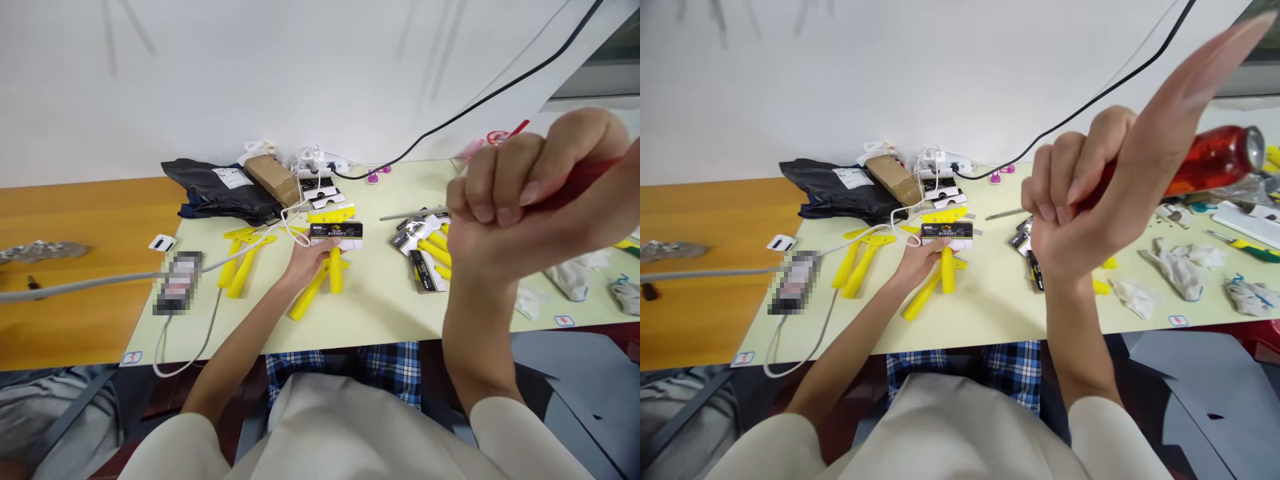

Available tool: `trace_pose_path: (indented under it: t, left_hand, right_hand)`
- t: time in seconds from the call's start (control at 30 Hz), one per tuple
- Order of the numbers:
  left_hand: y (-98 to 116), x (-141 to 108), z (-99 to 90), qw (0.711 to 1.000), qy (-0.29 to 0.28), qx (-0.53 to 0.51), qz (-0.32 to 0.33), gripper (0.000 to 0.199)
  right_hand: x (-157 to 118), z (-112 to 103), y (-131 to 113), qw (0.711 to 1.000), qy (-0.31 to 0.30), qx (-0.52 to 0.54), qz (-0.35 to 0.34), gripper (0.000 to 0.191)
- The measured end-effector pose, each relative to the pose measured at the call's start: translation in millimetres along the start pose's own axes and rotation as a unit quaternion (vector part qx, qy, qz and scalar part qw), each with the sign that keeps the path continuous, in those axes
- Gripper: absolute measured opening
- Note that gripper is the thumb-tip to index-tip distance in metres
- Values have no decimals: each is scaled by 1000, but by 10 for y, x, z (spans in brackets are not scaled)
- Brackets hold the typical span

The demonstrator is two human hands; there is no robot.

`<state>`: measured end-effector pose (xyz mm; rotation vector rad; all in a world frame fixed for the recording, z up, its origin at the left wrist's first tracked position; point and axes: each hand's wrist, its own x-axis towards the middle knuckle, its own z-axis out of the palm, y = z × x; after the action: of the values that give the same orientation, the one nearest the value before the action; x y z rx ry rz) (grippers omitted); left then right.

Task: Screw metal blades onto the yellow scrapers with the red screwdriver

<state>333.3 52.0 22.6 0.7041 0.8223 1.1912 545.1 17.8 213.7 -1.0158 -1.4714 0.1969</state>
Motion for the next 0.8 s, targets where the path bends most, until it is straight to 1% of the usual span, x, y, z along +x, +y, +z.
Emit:
trace_pose_path:
  t: [0.03, 0.07, 0.1, 0.13, 0.17, 0.2, 0.27, 0.33, 0.4, 0.47, 0.53, 0.6, 0.7, 0.8]
  left_hand:
    - [-22, -1, -13, 1000, 12, -6, -3, 57]
    - [-44, -3, -23, 1000, 25, -13, -3, 55]
    - [-65, -5, -30, 999, 36, -20, -2, 55]
    - [-83, -8, -34, 999, 46, -26, 1, 55]
    - [-97, -9, -36, 998, 52, -28, 4, 56]
    - [-109, -10, -37, 998, 54, -29, 5, 57]
    - [-126, -9, -40, 998, 50, -26, 6, 57]
    - [-140, -7, -47, 999, 39, -27, 4, 54]
    - [-154, -5, -57, 999, 34, -32, -2, 51]
    - [-164, -2, -65, 999, 39, -36, -7, 49]
    - [-166, -2, -69, 998, 48, -38, -6, 51]
    - [-160, -6, -66, 998, 51, -43, -4, 55]
    - [-147, -22, -60, 998, 48, -49, -5, 58]
    - [-150, -36, -64, 998, 42, -47, -10, 60]
  right_hand:
    - [48, 65, 5, 996, 43, 69, -24, 72]
    - [81, 136, 18, 987, 64, 143, -32, 73]
    - [103, 209, 38, 972, 69, 221, -28, 73]
    - [118, 280, 62, 962, 56, 268, -11, 73]
    - [129, 349, 87, 955, 38, 293, 13, 74]
    - [139, 413, 114, 953, 23, 298, 38, 77]
    - [159, 523, 170, 960, 6, 268, 82, 84]
    - [180, 605, 231, 960, -10, 255, 112, 86]
    - [192, 661, 296, 958, -37, 256, 125, 87]
    - [193, 697, 361, 957, -80, 250, 125, 88]
    - [185, 727, 421, 954, -119, 248, 123, 88]
    - [174, 763, 476, 950, -143, 244, 134, 88]
    - [157, 830, 546, 951, -130, 227, 166, 86]
    - [132, 883, 581, 953, -110, 231, 162, 83]
